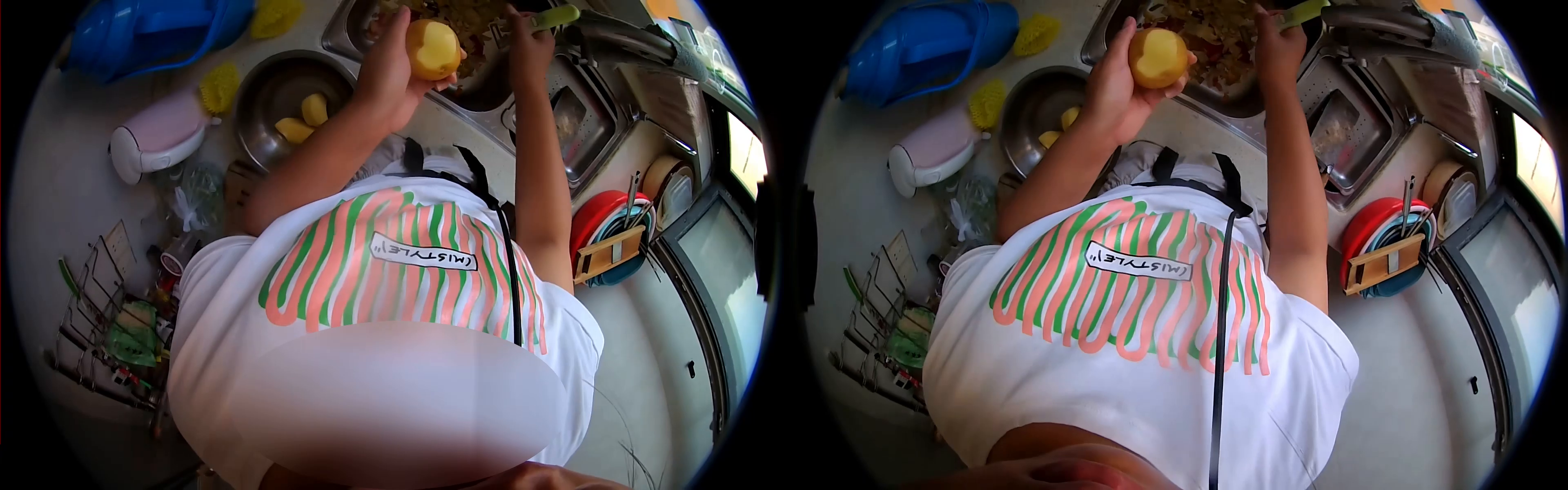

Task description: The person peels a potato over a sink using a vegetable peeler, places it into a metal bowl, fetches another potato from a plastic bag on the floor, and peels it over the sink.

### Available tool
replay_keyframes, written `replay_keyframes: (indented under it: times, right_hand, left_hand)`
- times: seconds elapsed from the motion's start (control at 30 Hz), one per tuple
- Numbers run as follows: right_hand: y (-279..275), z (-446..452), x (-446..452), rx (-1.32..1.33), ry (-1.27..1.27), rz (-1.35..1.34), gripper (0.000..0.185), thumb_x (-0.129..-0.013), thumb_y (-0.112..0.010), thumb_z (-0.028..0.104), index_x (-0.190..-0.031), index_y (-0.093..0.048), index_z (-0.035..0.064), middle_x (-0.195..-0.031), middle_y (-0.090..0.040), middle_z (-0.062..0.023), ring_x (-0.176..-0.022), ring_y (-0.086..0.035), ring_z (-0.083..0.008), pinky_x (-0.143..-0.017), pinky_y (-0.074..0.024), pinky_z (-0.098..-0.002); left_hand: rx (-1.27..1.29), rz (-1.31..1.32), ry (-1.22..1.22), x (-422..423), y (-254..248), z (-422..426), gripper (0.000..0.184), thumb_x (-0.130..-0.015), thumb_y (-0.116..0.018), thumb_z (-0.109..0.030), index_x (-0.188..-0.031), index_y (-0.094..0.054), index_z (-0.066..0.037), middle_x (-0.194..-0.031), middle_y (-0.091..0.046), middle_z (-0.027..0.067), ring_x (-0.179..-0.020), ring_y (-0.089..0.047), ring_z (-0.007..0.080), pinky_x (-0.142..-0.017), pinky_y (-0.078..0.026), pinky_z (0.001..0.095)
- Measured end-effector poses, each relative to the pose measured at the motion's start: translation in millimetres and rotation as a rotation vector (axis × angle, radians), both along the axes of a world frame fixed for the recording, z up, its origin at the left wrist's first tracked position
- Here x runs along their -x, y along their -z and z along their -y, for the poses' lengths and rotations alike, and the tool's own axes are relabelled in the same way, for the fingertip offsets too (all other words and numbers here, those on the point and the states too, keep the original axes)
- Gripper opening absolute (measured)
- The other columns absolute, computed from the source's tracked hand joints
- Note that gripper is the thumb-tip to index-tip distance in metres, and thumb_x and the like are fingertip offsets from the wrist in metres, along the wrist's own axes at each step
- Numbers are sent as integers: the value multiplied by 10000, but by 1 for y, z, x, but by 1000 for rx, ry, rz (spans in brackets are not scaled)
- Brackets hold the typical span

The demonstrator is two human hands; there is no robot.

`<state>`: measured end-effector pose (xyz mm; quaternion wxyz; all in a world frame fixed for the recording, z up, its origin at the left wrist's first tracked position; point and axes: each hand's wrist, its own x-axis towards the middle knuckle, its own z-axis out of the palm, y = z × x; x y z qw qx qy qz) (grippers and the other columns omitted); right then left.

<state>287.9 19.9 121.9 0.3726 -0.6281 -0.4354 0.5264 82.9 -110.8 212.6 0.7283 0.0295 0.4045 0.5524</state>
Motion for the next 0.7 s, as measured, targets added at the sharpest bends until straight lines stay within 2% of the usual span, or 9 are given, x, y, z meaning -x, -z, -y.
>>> replay_keyframes:
  times: [0.03, 0.13, 0.2, 0.3, 0.4, 0.53, 0.6, 0.63, 0.7]
  right_hand:
    - [-12, 3, 2, -105, -119, 231, 161, -975, -713, 230, -984, -654, 80, -935, -679, -32, -804, -679, -170, -716, -553, -338]
    - [-56, 21, 30, 195, 218, -553, 157, -993, -694, 237, -1011, -652, 88, -958, -680, -39, -822, -682, -180, -743, -569, -362]
    - [-77, 42, 44, 75, 95, -691, 137, -989, -711, 202, -1008, -612, 108, -908, -647, -14, -808, -668, -147, -723, -559, -320]
    - [-92, 67, 53, -1, -210, -512, 172, -958, -762, 185, -946, -612, 101, -808, -581, 43, -751, -604, -83, -636, -460, -249]
    - [-103, 67, 59, -114, -288, -341, 180, -955, -767, 187, -927, -612, 98, -790, -595, 30, -706, -590, -81, -609, -445, -241]
    - [-79, 45, 62, 57, 151, -761, 187, -977, -744, 242, -937, -615, 114, -778, -608, 25, -702, -607, -91, -616, -483, -256]
    - [-16, 23, 21, -101, 84, -376, 180, -980, -740, 238, -956, -605, 121, -761, -591, 35, -697, -606, -89, -626, -494, -260]
    - [-52, 29, 28, -152, 41, -115, 176, -983, -737, 230, -945, -599, 128, -748, -567, 42, -681, -561, -75, -613, -458, -258]
    - [-86, 40, 54, -84, 59, -461, 179, -984, -738, 237, -931, -607, 128, -754, -561, 51, -679, -533, -67, -610, -422, -248]
  left_hand:
    - [-18, 2, 53, 4, 2, 1, 502, -1110, -399, -489, -1273, -587, -54, -1140, -708, 152, -948, -689, 241, -757, -565, 370]
    - [217, 18, -48, -6, 0, -8, 486, -1074, -492, -524, -1250, -622, -90, -1034, -716, 76, -879, -709, 205, -741, -604, 354]
    - [205, 91, -32, -7, 14, -7, 487, -1059, -508, -555, -1236, -624, -117, -1078, -714, 50, -936, -711, 195, -751, -602, 346]
    - [155, 289, -103, -18, 19, -6, 397, -999, -679, -410, -1234, -606, -99, -1069, -714, 79, -1012, -702, 267, -853, -577, 386]
    - [143, 104, -134, -24, 7, -7, 507, -1106, -409, -498, -1288, -575, -55, -1177, -697, 138, -970, -686, 248, -770, -560, 371]
    - [152, 64, -63, -18, 11, -4, 451, -1095, -471, -444, -1311, -569, -61, -1172, -691, 125, -966, -677, 257, -793, -545, 368]
    - [113, 99, -14, -14, 10, 2, 450, -1089, -490, -444, -1310, -569, -60, -1161, -690, 125, -923, -663, 263, -785, -545, 365]
    - [135, 82, -33, -18, 3, 2, 454, -1088, -489, -450, -1310, -569, -62, -1166, -688, 123, -921, -659, 264, -784, -545, 365]
    - [151, 40, -94, -23, 4, 0, 461, -1084, -495, -470, -1339, -561, -91, -1201, -678, 106, -954, -653, 253, -790, -542, 365]
